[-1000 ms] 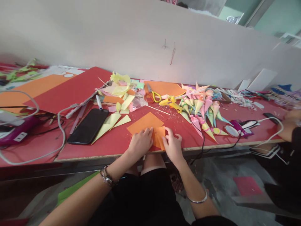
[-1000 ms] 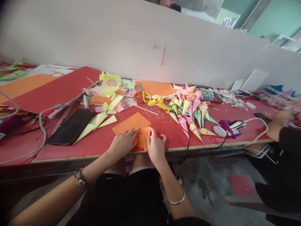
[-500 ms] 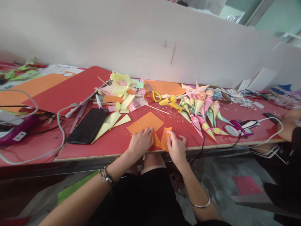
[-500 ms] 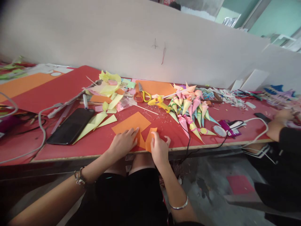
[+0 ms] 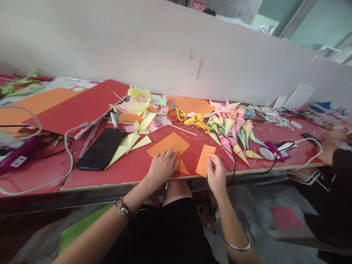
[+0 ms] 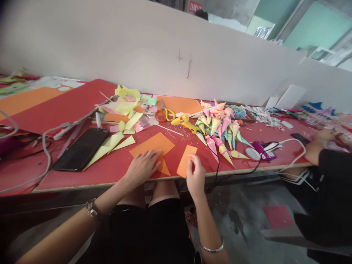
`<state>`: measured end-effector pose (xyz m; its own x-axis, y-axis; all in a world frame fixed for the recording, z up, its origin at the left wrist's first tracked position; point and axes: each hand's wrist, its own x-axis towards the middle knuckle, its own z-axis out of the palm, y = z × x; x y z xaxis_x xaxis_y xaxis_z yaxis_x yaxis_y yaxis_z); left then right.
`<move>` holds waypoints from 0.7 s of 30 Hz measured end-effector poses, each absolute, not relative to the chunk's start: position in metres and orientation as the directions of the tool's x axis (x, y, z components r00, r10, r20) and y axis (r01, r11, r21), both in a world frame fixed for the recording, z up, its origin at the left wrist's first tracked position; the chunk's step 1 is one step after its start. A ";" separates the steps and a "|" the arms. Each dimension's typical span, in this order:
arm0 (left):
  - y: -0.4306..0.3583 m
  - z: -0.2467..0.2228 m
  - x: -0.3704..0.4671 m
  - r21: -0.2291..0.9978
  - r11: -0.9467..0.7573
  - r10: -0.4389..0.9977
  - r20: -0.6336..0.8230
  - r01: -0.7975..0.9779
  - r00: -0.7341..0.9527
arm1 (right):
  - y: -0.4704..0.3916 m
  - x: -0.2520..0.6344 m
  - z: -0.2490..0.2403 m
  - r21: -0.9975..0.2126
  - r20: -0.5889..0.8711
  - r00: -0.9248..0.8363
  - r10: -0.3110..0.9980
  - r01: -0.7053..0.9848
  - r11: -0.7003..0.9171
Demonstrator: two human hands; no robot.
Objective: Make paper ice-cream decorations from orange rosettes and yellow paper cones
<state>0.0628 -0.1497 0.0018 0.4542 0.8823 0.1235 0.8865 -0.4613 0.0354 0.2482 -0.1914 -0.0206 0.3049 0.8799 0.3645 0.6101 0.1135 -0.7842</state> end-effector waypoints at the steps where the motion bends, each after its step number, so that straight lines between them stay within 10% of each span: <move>1: -0.150 0.004 0.062 0.100 -0.463 0.881 0.158 0.881 0.446 | -0.189 0.243 -0.018 -0.809 0.373 0.304 0.877 0.569 0.147; 9: -0.143 0.015 0.052 0.834 -0.283 0.928 0.114 0.474 0.354 | -0.162 0.189 -0.001 -0.815 0.454 0.085 0.887 0.442 0.374; 21: 0.004 0.046 -0.053 0.758 -0.029 0.981 0.145 0.652 -0.125 | -0.167 0.180 -0.019 -0.563 0.272 -0.113 0.956 0.787 0.253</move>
